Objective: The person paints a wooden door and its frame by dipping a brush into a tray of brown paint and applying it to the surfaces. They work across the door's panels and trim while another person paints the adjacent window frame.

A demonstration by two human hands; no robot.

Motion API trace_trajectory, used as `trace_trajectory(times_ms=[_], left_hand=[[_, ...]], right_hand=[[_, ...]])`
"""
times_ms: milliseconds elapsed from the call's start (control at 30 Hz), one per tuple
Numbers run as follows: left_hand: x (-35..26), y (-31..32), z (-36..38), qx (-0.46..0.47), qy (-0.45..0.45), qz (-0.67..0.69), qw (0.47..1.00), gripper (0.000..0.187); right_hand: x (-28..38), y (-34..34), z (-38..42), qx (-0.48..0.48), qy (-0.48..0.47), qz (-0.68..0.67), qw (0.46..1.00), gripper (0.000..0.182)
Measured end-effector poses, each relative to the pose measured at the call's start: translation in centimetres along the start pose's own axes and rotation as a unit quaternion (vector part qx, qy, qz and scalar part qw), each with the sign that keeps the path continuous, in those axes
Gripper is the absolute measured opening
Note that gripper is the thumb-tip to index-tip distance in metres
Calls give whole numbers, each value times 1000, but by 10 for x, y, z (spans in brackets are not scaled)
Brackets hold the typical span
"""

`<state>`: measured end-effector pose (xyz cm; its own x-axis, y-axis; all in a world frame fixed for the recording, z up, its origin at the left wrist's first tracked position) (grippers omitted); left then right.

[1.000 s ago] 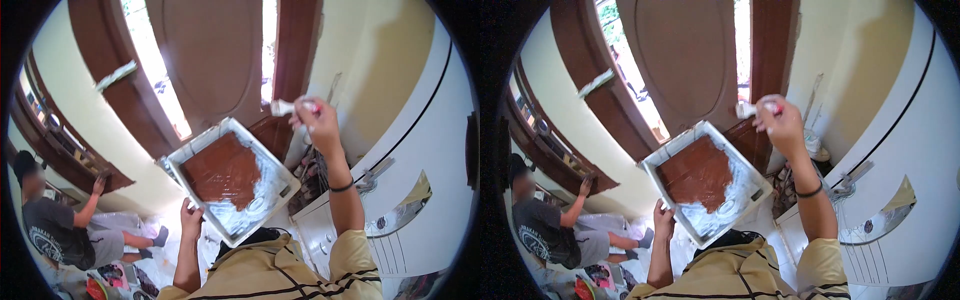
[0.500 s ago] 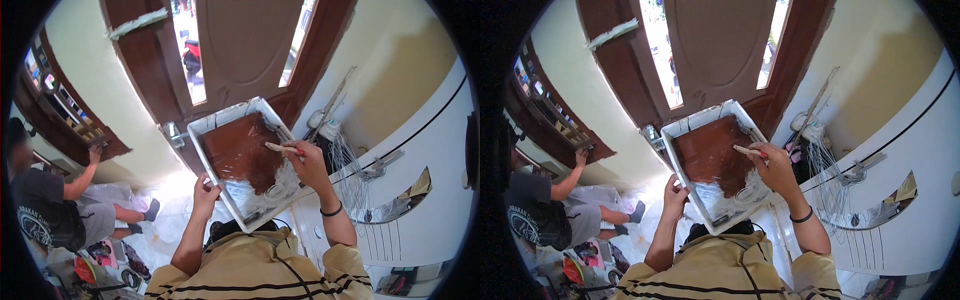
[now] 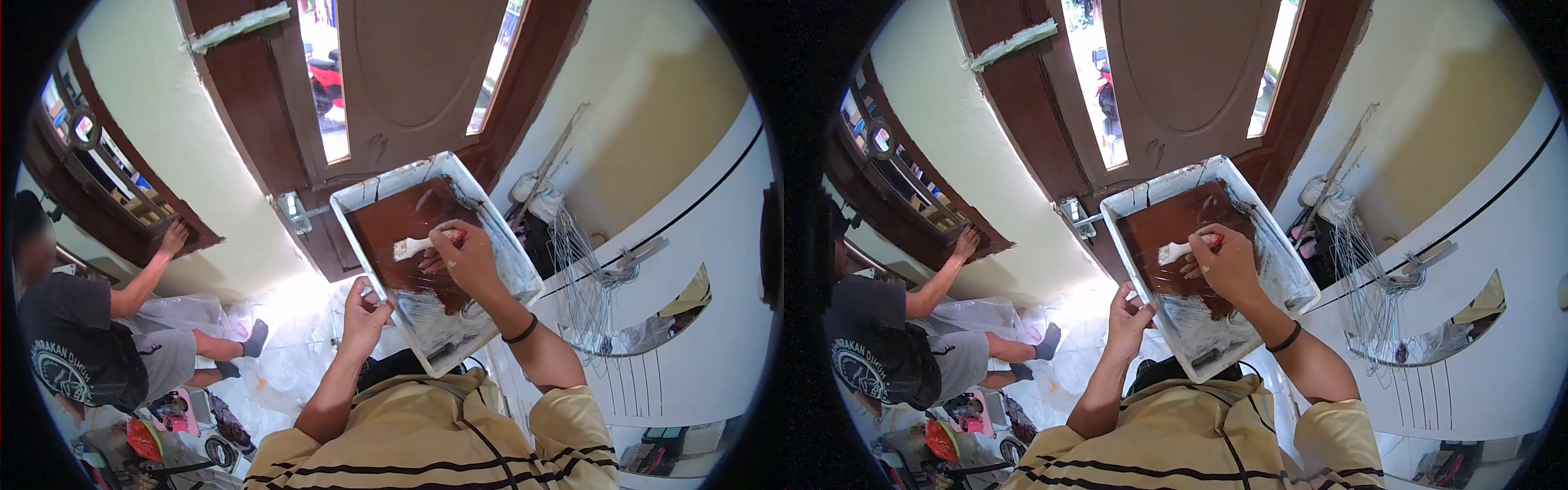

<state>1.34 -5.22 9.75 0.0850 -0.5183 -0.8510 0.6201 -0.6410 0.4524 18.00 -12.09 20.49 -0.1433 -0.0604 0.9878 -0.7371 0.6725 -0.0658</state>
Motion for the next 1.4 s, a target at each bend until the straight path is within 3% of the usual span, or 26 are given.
trace_trajectory(times_ms=[233, 367, 500, 833, 1033, 1133, 1267, 1333, 1400], left_hand=[[7, -3, -6, 9, -33, 39, 999, 27], [12, -6, -14, 20, -31, 28, 999, 27], [10, -5, -14, 25, -25, 24, 999, 27], [9, -4, -10, 33, 4, 19, 999, 28], [5, -2, -7, 31, 9, 17, 999, 28], [7, -2, -6, 29, 11, 25, 999, 28], [7, -2, -5, 14, 5, 9, 1000, 29], [8, -3, -4, 5, 4, -3, 1000, 30], [10, -5, -6, -4, 9, -13, 1000, 31]], right_hand=[[-15, -49, -5, -62, -37, 147, 986, 16], [12, -83, -10, -119, -128, 322, 930, 13], [20, -91, -8, -146, -104, 291, 940, 13], [18, -45, -11, -16, -254, 346, 903, 14], [7, -19, -12, 51, -273, 423, 863, 16], [13, -11, -4, 80, -254, 388, 882, 13], [-12, -43, -7, -17, -112, 127, 986, 16], [-33, -61, -6, -80, -11, -65, 995, 18], [-42, -77, -5, -110, 19, -122, 986, 21]])
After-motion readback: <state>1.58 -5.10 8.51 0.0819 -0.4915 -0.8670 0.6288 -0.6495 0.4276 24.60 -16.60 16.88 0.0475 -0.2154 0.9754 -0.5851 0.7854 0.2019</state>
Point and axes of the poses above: each hand's wrist, its own z-axis away from the middle knuckle, its own y-axis out of the palm, x = y × z, the point moved 6 cm from there along -z, towards the middle knuckle, and after that the axes turned 10 degrees about -y, right-handed, at the moved point
